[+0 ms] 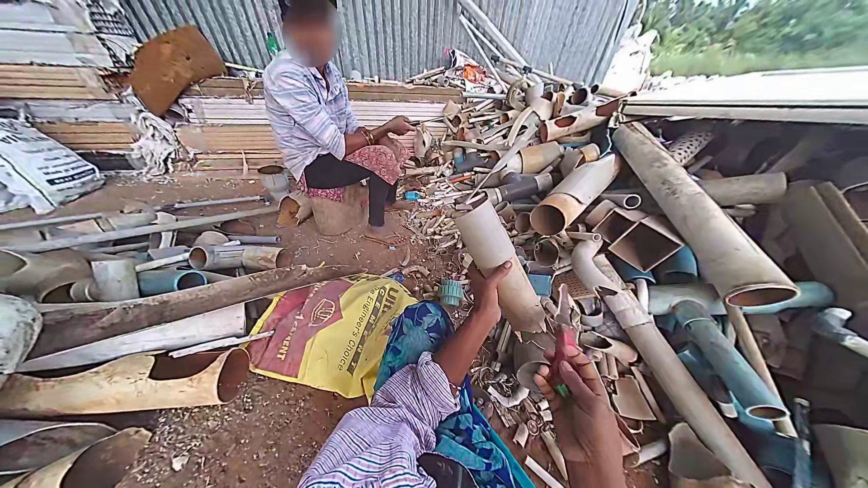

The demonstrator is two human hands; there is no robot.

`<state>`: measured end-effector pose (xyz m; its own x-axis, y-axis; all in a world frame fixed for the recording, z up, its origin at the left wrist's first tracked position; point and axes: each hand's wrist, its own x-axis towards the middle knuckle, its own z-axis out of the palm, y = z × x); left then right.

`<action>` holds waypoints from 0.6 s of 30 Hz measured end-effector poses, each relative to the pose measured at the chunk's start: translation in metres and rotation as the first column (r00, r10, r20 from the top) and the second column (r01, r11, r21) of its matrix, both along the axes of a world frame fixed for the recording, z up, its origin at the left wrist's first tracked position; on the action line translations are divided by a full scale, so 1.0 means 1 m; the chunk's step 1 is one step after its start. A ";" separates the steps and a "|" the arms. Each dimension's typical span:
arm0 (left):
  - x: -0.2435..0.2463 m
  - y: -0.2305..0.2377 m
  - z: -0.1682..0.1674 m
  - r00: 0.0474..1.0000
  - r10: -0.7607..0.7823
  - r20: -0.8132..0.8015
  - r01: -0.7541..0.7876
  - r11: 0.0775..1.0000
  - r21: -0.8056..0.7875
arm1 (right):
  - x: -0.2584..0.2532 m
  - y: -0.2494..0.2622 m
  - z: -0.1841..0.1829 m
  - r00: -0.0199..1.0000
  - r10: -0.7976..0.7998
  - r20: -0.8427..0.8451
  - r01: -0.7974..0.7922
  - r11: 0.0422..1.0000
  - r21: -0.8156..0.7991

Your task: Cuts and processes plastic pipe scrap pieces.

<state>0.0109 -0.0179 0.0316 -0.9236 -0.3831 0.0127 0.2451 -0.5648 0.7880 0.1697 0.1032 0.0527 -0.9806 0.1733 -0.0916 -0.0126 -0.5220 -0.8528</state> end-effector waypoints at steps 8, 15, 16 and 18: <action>-0.002 -0.004 -0.001 1.000 0.013 -0.024 -0.012 0.999 0.036 | -0.010 0.022 -0.019 0.583 -0.190 -0.790 0.619 0.733 0.281; -0.004 -0.007 0.002 0.994 0.103 -0.039 -0.104 0.995 -0.014 | -0.009 -0.020 -0.055 0.952 0.137 -0.272 -0.003 0.897 0.442; -0.003 -0.008 0.003 0.994 0.097 -0.045 -0.098 0.995 -0.015 | -0.007 -0.015 -0.047 0.932 0.092 -0.350 0.083 0.888 0.453; 0.001 -0.010 0.004 0.996 0.065 -0.060 -0.066 0.998 -0.007 | -0.005 0.004 -0.029 0.835 -0.006 -0.551 0.301 0.842 0.448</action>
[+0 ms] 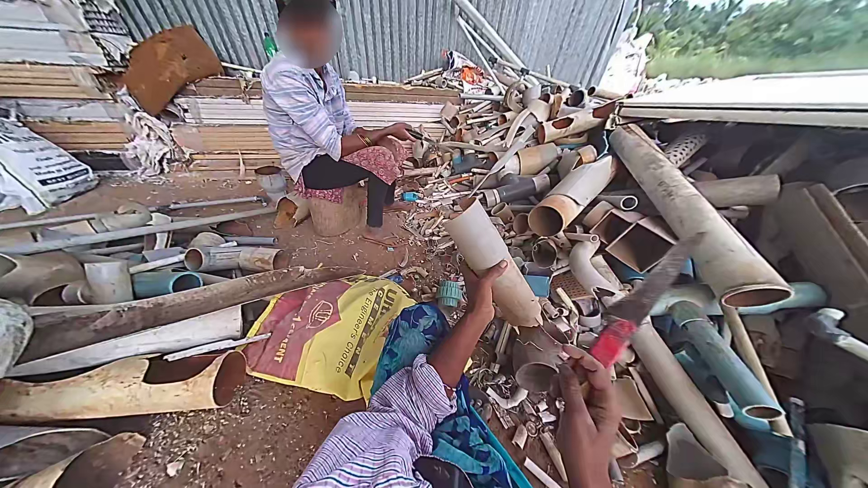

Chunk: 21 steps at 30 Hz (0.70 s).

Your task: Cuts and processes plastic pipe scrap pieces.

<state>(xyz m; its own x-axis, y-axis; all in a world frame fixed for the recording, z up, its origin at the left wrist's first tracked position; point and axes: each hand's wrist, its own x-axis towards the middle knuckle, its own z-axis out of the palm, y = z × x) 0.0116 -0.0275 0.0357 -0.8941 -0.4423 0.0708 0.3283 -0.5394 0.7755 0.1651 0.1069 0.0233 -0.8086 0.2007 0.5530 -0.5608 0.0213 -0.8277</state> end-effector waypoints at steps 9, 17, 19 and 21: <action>0.002 0.005 0.000 1.000 0.008 0.012 -0.008 1.000 0.009 | -0.005 -0.027 -0.042 0.994 0.063 0.092 -0.070 0.995 0.077; 0.002 -0.004 0.005 0.998 0.025 -0.051 -0.025 1.000 -0.014 | -0.006 0.022 0.013 0.957 -0.163 -0.240 0.163 0.987 -0.020; 0.001 -0.002 0.002 0.999 0.018 -0.039 -0.019 0.999 -0.026 | -0.006 0.034 0.021 0.913 -0.245 -0.325 0.237 0.969 -0.065; 0.001 0.000 0.001 1.000 0.013 -0.021 -0.014 0.999 -0.038 | -0.007 0.034 0.020 0.899 -0.279 -0.337 0.261 0.960 -0.098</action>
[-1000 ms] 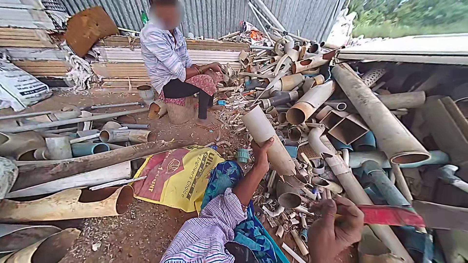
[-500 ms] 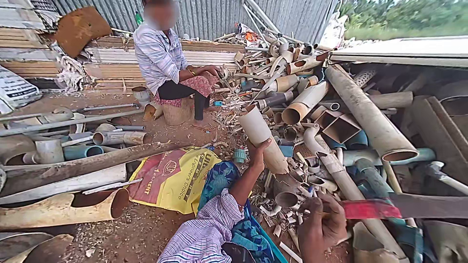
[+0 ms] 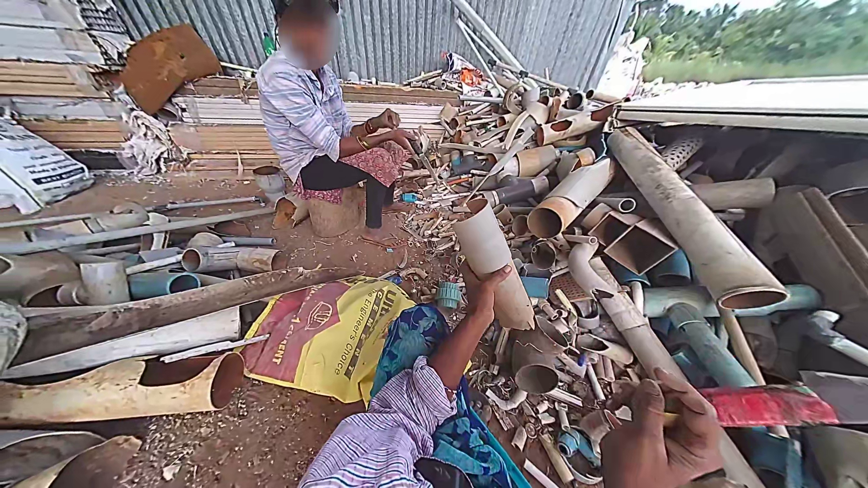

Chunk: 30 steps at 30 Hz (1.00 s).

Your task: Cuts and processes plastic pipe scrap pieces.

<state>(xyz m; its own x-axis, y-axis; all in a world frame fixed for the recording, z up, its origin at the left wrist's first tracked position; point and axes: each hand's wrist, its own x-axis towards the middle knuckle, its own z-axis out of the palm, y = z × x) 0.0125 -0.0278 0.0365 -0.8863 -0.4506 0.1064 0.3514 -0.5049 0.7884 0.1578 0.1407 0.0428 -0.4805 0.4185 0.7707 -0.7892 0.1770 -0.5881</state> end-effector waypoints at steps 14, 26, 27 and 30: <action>0.003 -0.007 0.007 0.999 0.034 -0.013 -0.034 0.999 0.004 | -0.004 -0.036 -0.027 0.856 0.335 0.392 -0.355 0.934 -0.023; -0.001 -0.006 0.002 1.000 0.018 -0.008 -0.018 1.000 0.022 | -0.005 -0.016 -0.003 0.733 0.464 0.497 -0.280 0.872 -0.401; -0.002 -0.006 0.001 1.000 0.021 -0.011 -0.020 0.999 0.030 | -0.008 -0.014 -0.003 0.721 0.483 0.496 -0.270 0.856 -0.440; -0.002 -0.007 0.004 1.000 0.006 -0.028 -0.003 0.996 0.084 | -0.018 -0.007 -0.006 0.710 0.477 0.519 -0.197 0.841 -0.503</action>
<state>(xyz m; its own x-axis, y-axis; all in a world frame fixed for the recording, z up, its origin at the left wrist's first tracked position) 0.0107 -0.0347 0.0408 -0.8815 -0.4629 0.0927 0.3751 -0.5675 0.7330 0.1403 0.1337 0.0365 -0.9448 0.3195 0.0726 -0.1971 -0.3773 -0.9049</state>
